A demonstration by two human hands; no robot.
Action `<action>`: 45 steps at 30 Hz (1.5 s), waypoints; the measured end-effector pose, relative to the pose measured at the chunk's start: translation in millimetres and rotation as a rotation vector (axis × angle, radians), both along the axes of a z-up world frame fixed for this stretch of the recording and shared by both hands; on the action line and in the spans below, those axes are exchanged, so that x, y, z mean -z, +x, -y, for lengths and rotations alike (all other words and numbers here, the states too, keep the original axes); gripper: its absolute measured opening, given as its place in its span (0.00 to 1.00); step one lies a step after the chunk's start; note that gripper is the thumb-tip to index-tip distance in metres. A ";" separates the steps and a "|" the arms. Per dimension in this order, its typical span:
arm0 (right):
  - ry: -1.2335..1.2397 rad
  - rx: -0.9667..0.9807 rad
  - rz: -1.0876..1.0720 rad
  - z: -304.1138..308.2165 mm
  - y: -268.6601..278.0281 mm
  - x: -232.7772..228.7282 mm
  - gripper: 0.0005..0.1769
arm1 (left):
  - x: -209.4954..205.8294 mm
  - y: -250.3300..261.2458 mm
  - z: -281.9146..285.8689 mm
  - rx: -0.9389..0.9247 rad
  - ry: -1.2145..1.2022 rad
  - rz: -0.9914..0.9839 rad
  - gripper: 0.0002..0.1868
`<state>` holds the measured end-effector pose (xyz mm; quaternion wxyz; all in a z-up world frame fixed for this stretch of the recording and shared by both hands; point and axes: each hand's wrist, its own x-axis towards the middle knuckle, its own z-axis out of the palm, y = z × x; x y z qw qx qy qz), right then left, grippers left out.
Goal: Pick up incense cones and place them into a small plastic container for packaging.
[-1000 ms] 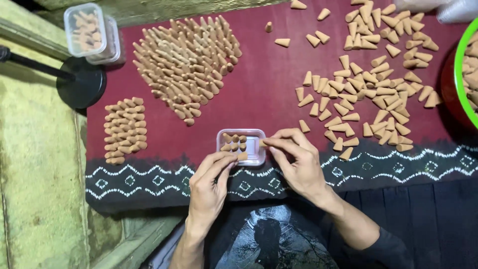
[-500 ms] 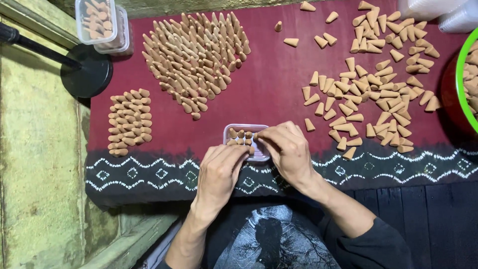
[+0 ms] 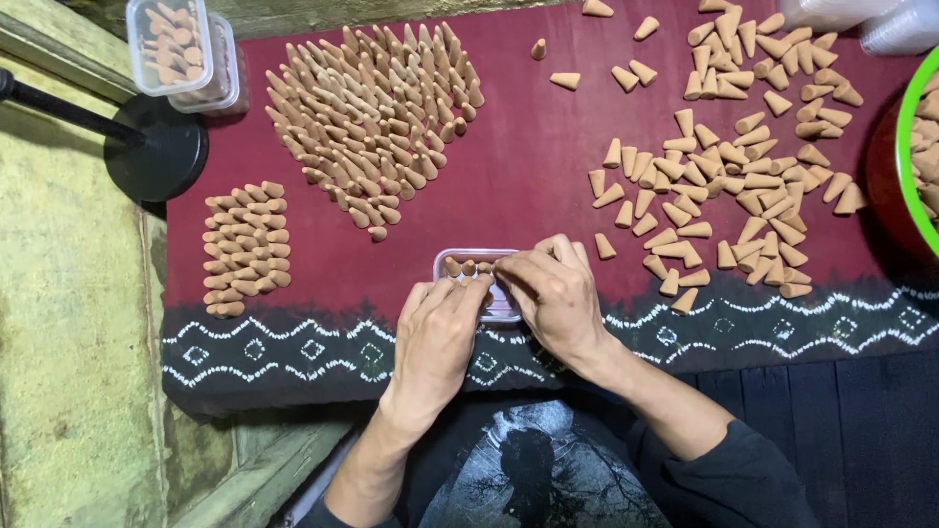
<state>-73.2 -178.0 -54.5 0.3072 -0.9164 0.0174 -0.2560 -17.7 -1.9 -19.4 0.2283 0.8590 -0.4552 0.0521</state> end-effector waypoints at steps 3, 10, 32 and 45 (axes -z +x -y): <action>-0.014 0.022 0.012 -1.9 -0.3 -0.6 0.03 | -6.2 2.5 0.7 -0.005 -0.006 -0.048 0.09; 0.009 0.048 0.043 -1.4 -0.2 3.6 0.04 | -15.2 6.3 -0.5 -0.026 -0.043 -0.112 0.09; 0.150 -0.069 0.018 0.0 -15.9 -24.5 0.03 | -17.5 -0.2 -9.3 -0.073 -0.371 -0.149 0.04; 0.243 0.202 -0.014 39.0 -68.8 -29.1 0.05 | -15.8 -44.1 43.9 0.186 -0.648 -0.209 0.05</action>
